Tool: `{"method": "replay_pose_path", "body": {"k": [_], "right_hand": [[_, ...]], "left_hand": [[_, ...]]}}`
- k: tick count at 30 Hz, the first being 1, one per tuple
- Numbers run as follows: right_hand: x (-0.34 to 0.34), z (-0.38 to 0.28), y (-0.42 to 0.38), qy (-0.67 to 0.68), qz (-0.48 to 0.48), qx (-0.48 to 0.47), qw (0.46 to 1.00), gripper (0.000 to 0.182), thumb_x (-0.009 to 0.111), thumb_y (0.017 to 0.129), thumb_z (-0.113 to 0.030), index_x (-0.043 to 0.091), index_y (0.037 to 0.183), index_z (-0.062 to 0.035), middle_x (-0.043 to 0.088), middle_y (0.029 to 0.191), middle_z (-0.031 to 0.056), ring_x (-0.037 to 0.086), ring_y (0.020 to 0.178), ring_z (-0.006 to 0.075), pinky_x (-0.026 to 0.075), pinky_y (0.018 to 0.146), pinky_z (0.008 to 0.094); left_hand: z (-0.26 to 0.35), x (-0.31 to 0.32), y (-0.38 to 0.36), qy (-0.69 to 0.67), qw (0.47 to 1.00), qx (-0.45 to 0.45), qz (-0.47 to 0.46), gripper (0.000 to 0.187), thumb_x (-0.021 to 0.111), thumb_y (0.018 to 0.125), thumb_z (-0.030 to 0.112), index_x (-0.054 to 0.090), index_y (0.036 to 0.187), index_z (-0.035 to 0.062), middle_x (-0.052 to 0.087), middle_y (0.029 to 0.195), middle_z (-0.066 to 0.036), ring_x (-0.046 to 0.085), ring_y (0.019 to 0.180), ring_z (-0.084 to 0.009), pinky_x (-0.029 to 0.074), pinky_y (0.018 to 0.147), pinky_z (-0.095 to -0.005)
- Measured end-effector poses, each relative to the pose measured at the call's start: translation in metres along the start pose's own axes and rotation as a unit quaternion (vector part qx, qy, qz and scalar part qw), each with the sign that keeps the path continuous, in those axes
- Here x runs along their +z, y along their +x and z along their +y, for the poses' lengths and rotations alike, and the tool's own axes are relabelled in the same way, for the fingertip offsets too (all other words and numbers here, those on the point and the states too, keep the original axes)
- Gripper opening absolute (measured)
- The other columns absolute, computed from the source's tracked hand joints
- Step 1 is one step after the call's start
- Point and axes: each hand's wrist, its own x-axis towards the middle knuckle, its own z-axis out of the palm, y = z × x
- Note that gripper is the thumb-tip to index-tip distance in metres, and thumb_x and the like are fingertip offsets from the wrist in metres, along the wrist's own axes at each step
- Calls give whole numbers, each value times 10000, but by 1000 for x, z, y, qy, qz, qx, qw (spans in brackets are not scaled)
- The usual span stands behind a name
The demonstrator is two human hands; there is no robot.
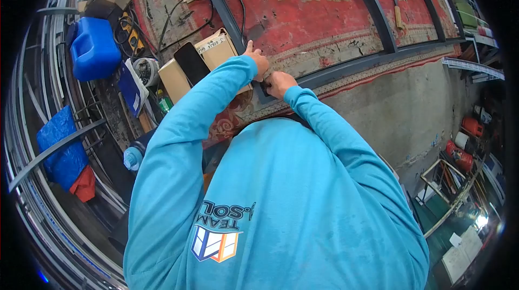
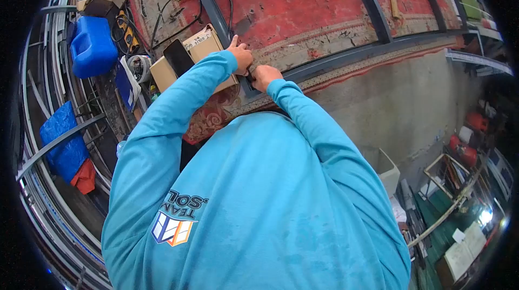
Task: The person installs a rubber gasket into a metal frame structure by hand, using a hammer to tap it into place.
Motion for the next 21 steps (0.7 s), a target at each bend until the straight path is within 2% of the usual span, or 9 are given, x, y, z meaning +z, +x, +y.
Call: {"method": "replay_pose_path", "body": {"k": [2, 4, 5, 7, 9, 14, 16, 18, 21], "right_hand": [[7, -1, 5, -7, 7, 22, 1000, 246, 705, 751, -253, 741, 954, -118, 699, 969, 177, 658, 943, 370, 527, 856, 472], [10, -1, 4, -16, 9, 41, 999, 291, 710, 738, -266, 737, 995, -131, 696, 968, 183, 655, 940, 376, 526, 848, 474], [11, -1, 4, -4, 21, 46, 999, 294, 709, 739, -263, 737, 996, -125, 697, 967, 183, 656, 940, 374, 526, 850, 472], [12, -4, 5, 10, 29, 49, 998, 296, 709, 740, -260, 736, 998, -119, 698, 966, 184, 658, 940, 372, 527, 851, 470], [11, -6, 5, 19, 20, 100, 995, 294, 735, 754, -309, 733, 960, -99, 702, 1029, 162, 659, 992, 348, 529, 875, 459], [8, -12, 5, 17, 12, 137, 990, 299, 734, 739, -290, 732, 955, -84, 699, 1020, 180, 658, 977, 363, 529, 865, 468], [4, -17, 4, 21, 17, 142, 989, 298, 723, 736, -277, 731, 952, -72, 694, 1012, 200, 655, 955, 384, 528, 853, 482], [1, -23, 4, 13, 6, 184, 983, 261, 722, 747, -245, 733, 950, -82, 701, 1044, 173, 656, 1015, 359, 532, 882, 453], [-1, -25, 8, 33, 2, 204, 978, 238, 706, 750, -203, 732, 951, -78, 695, 1051, 188, 652, 1018, 370, 530, 884, 458]], "left_hand": [[-3, 2, 7, -1, 1000, 16, 11, 464, 717, 816, 393, 679, 1192, 122, 624, 1238, -85, 462, 1282, -320, 140, 1128, -686], [-2, -3, 6, -14, 1000, -1, -1, 375, 722, 825, 321, 692, 1152, 141, 668, 1145, -80, 515, 1222, -290, 272, 1077, -611], [-2, 0, 9, -17, 1000, 0, -3, 375, 722, 825, 321, 692, 1152, 141, 668, 1145, -80, 515, 1222, -290, 272, 1077, -611], [-4, 7, 14, -13, 999, -4, 44, 281, 719, 822, 278, 719, 1080, 166, 692, 1078, -56, 543, 1167, -260, 340, 994, -528], [-6, 11, 18, -20, 998, -2, 56, 244, 721, 817, 262, 729, 1047, 179, 693, 1068, -47, 548, 1146, -257, 345, 979, -509], [-20, 13, 20, -46, 995, 12, 87, 167, 734, 801, 230, 751, 966, 213, 698, 1025, -27, 552, 1111, -248, 344, 954, -488], [-24, 14, 19, -94, 992, 9, 84, 170, 738, 799, 213, 748, 968, 219, 695, 1008, -34, 544, 1120, -252, 339, 967, -512], [-23, 16, 19, -95, 991, 9, 92, 168, 739, 799, 212, 747, 967, 215, 694, 1003, -35, 540, 1128, -252, 335, 976, -526], [-22, 21, 18, -96, 989, 8, 109, 167, 746, 798, 219, 746, 964, 205, 692, 998, -41, 538, 1133, -257, 323, 1000, -550]]}}
